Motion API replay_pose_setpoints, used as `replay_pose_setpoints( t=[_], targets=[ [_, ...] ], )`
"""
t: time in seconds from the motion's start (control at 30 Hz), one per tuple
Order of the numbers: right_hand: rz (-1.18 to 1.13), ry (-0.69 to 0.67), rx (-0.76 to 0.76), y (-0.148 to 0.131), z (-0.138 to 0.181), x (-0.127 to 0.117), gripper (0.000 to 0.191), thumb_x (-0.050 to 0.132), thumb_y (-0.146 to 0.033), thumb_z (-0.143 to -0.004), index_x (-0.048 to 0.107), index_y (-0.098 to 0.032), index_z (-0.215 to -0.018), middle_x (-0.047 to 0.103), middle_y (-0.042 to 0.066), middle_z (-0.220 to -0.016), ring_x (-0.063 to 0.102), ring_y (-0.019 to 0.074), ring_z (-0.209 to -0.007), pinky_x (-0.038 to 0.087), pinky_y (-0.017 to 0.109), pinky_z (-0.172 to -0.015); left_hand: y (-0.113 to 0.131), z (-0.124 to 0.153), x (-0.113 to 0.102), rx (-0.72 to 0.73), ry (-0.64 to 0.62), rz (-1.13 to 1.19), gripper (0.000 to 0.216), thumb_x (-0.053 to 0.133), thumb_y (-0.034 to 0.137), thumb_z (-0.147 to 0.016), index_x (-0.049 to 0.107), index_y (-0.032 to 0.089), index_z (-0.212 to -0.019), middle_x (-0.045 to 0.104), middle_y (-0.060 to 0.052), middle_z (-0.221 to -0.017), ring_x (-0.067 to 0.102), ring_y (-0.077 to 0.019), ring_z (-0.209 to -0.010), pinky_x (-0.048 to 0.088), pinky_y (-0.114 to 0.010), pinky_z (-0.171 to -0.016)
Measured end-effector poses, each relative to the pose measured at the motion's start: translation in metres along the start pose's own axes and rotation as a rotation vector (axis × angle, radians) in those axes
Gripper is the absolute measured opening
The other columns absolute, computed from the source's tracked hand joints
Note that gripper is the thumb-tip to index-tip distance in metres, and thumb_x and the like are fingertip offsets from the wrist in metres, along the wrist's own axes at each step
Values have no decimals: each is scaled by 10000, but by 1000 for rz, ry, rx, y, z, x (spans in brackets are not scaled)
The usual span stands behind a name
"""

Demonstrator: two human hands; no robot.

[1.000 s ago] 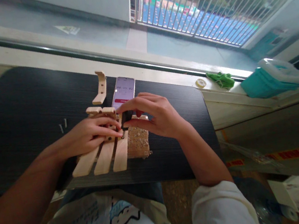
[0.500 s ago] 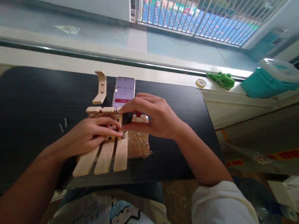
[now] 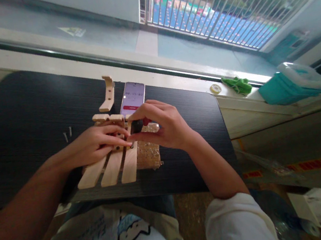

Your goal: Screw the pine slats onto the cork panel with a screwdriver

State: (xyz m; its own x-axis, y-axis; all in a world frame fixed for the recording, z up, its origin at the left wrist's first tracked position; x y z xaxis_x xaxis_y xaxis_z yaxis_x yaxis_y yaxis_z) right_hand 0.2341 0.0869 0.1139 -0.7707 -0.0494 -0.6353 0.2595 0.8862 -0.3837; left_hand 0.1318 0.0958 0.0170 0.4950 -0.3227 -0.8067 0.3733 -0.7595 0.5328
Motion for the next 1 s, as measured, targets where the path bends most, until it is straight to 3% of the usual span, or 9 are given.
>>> replay_pose_setpoints(
  t=[0.17,0.27,0.4,0.7,0.87,1.0],
  targets=[
    [52,42,22,-2,1,-4,272,705,-356,-809,583,-218,-1010,662,-29,-808,598,85,-626,523,239,-574,0,0,0,-3,-4,-13,403,482,48,-832,752,284,-1015,696,-8,-1092,642,-154,-997,477,-270,-900],
    [42,46,-54,-10,-1,-3,290,707,-286,-817,587,-218,-1072,708,-14,-909,615,78,-657,534,232,-622,0,0,0,-2,-5,-19,400,488,50,-832,751,289,-1015,697,-3,-1101,636,-156,-1008,477,-269,-911],
    [57,-3,-127,-16,-4,1,183,689,-264,-840,638,-200,-1003,728,-13,-821,630,84,-673,521,236,-666,2,0,-1,17,5,-20,391,484,52,-839,751,279,-1015,699,-12,-1102,636,-157,-1013,478,-276,-918],
    [-6,-170,-66,-11,-3,0,374,520,-93,-859,589,-191,-1213,747,36,-942,632,119,-743,529,296,-698,0,-1,0,-1,3,23,381,475,73,-849,751,280,-1009,706,-7,-1089,644,-152,-1001,482,-288,-914],
    [-37,-194,-22,-9,-5,-1,314,519,-97,-888,607,-176,-1178,742,61,-1018,660,124,-833,549,288,-721,-1,-1,0,-13,-8,33,389,469,75,-848,749,287,-1018,704,-2,-1102,639,-149,-1008,479,-283,-922],
    [-32,-186,-7,-7,-5,-1,259,566,-124,-887,615,-160,-1138,743,56,-983,646,112,-794,548,270,-717,-1,-1,0,-7,-3,31,400,466,68,-841,750,288,-1016,702,-4,-1108,633,-156,-1027,472,-290,-934]
  ],
)
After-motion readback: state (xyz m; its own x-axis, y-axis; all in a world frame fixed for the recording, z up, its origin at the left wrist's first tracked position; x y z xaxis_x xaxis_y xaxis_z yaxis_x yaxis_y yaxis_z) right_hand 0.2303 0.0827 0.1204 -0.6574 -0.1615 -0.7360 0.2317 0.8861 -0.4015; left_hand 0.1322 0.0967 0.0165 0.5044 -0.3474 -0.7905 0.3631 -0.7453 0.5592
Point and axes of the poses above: each hand's wrist, its own z-axis away from the middle knuckle, its own x-axis out of the palm, y = z × x, the point moved 10 cm from there along -z, towards the middle knuckle
